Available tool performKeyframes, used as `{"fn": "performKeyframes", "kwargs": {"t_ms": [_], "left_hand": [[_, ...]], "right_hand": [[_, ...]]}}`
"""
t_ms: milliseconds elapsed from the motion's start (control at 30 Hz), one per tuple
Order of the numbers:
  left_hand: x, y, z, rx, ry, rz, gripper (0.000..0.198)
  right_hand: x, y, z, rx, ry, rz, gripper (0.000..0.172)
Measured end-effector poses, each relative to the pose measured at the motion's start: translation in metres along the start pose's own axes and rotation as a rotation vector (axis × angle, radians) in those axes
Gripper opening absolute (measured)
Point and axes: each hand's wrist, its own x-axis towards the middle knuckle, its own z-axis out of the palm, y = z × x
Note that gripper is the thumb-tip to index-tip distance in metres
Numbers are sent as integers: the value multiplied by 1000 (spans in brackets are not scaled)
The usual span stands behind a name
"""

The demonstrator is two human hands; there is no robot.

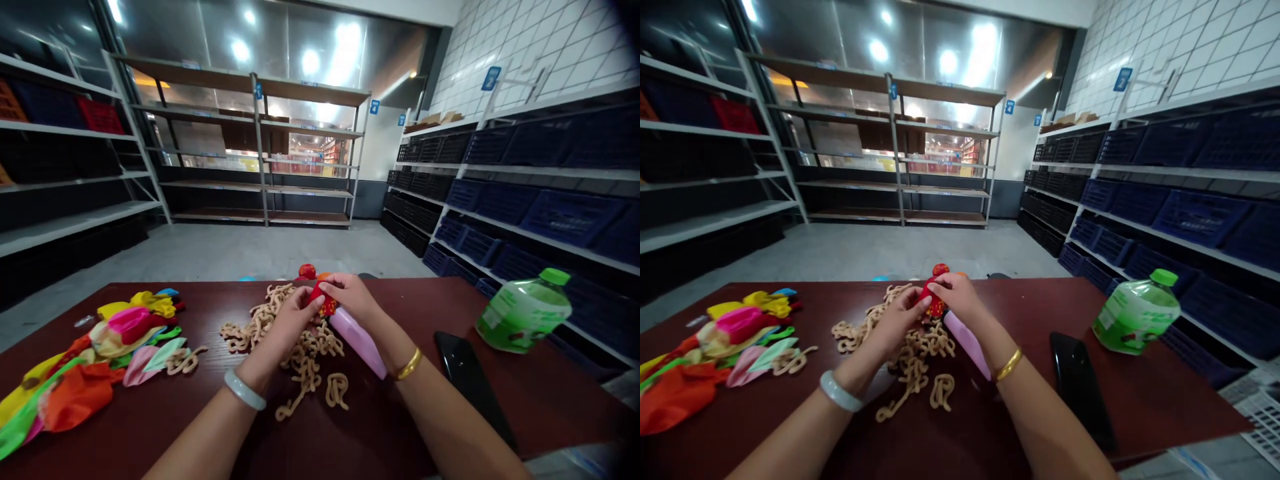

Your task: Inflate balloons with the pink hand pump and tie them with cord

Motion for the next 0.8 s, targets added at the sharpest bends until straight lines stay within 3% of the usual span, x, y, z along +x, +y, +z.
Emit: {"fn": "performKeyframes", "kwargs": {"t_ms": [267,467,633,800], "left_hand": [[-6,5,4,166,24,32,36],[-1,-1,0,264,30,34,33],[-2,-9,-1,513,83,157,24],[-9,-4,4,689,-2,281,12]], "right_hand": [[-20,-5,-11,-83,-189,-123,32],[-11,3,-29,30,-23,-98,32],[-13,-3,-38,-56,120,-162,32],[-14,-6,-37,-53,233,-167,26]]}}
